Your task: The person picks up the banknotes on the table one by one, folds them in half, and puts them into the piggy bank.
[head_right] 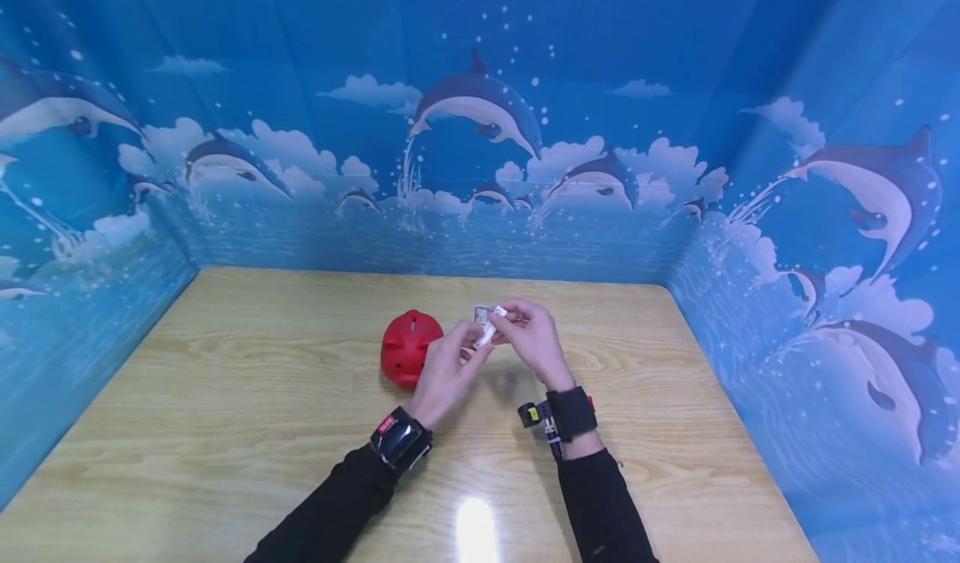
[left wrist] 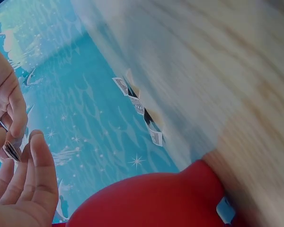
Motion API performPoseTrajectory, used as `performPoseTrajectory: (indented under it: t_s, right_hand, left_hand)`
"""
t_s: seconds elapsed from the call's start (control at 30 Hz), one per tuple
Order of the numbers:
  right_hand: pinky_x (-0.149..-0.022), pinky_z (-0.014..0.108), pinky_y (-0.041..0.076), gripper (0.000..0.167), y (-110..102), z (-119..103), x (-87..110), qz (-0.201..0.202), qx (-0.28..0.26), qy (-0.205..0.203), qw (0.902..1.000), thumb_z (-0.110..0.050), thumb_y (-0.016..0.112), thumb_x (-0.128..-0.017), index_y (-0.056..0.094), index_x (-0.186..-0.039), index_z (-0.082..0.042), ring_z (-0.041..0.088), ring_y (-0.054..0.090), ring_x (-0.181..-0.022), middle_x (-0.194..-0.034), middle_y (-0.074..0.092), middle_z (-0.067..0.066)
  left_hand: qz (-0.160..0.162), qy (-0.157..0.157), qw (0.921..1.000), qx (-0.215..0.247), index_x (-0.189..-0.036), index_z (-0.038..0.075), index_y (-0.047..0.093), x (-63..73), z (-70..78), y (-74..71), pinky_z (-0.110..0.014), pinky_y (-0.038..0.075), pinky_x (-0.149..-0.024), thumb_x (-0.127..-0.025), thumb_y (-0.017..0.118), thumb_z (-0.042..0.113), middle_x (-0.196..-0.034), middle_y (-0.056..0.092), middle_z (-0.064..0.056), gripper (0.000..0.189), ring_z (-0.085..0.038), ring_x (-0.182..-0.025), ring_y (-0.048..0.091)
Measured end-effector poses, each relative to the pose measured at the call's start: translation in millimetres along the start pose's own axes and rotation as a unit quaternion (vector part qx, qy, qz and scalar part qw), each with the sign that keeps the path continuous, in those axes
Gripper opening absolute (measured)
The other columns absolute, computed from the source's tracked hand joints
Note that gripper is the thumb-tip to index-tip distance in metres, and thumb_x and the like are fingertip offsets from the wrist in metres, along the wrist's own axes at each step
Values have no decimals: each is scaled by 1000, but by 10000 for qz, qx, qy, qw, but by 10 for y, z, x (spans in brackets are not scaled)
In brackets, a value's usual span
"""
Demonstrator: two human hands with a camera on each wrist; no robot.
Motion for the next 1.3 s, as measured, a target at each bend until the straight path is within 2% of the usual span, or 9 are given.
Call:
performPoseTrajectory:
  t_s: [0.17, 0.4, 0.53, 0.63, 0.77, 0.9, 1.07, 1.13, 1.3]
  right_hand:
    - [-71, 33, 61, 39, 17, -15, 8, -56, -63, -52, 10000, -16, 67, -94, 61, -119, 13, 12, 69, -70, -83, 69, 1]
    - [-75, 38, 60, 35, 58, -15, 25, -345, 12, -138, 9993, -22, 67, -94, 66, -114, 7, 15, 69, -77, -87, 71, 6]
    - [-74, 35, 60, 31, 80, -11, 32, -385, 68, -203, 9990, -24, 69, -93, 69, -108, 3, 16, 68, -80, -87, 71, 4]
    - [-73, 34, 60, 34, 95, -25, 41, -410, 50, -256, 9988, -24, 69, -92, 67, -109, 6, 15, 68, -79, -87, 71, 2]
    - [-72, 36, 60, 34, 115, -55, 52, -407, 48, -353, 9985, -23, 69, -92, 67, -109, 6, 14, 68, -79, -89, 73, 3]
    - [-72, 35, 60, 30, 143, -76, 57, -487, 98, -497, 9975, -23, 68, -93, 69, -109, 3, 15, 69, -79, -96, 74, 7]
    - [-71, 33, 60, 31, 187, -103, 72, -614, -108, -697, 9956, -19, 67, -94, 67, -112, 6, 14, 69, -81, -106, 73, 11]
    - [-71, 32, 60, 31, 209, -117, 82, -624, -223, -807, 9945, -16, 67, -94, 66, -113, 8, 14, 69, -80, -106, 73, 12]
    - [-71, 33, 60, 29, 270, -134, 102, -646, -358, -943, 9928, -12, 66, -94, 66, -111, 12, 13, 70, -76, -102, 73, 17]
  left_hand:
    - [30, -18, 10000, -17, -110, 15, 62, 2, 16, -25, -17, 55, -67, -94, 67, 23, -101, 74, -1, 18, -11, -87, 70]
    - [227, -94, 9997, 68, -111, 12, 64, -1, 31, -60, -17, 54, -64, -94, 67, 19, -103, 74, -4, 18, -14, -85, 71]
    - [410, 45, 9991, 74, -109, 11, 66, -4, 34, -87, -15, 52, -59, -93, 67, 18, -102, 75, -6, 17, -13, -78, 71]
    - [493, 143, 9987, 35, -109, 11, 66, -7, 45, -116, -14, 52, -59, -93, 68, 17, -103, 75, -5, 17, -12, -75, 70]
    - [533, 261, 9982, -84, -111, 11, 67, -7, 66, -162, -15, 54, -64, -92, 69, 16, -105, 75, -5, 19, -12, -82, 71]
    - [603, 456, 9967, -294, -112, 10, 68, -11, 85, -215, -17, 56, -69, -91, 70, 13, -106, 75, -5, 21, -13, -89, 71]
    - [604, 795, 9931, -617, -114, 11, 68, 14, 113, -294, -17, 55, -66, -91, 70, 14, -102, 74, -2, 23, -9, -81, 68]
    - [623, 954, 9904, -776, -117, 11, 68, 36, 126, -332, -17, 54, -65, -91, 71, 15, -101, 74, -2, 26, -8, -78, 66]
    - [708, 1338, 9819, -1138, -116, 9, 69, 83, 119, -414, -22, 57, -75, -88, 74, 15, -102, 75, -3, 29, -11, -85, 68]
Point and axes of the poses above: each hand's wrist, its own x-axis away from the middle knuckle, its own y-axis out of the palm, z = x × y, the point moved 2 cm from there along -x, towards the middle knuckle
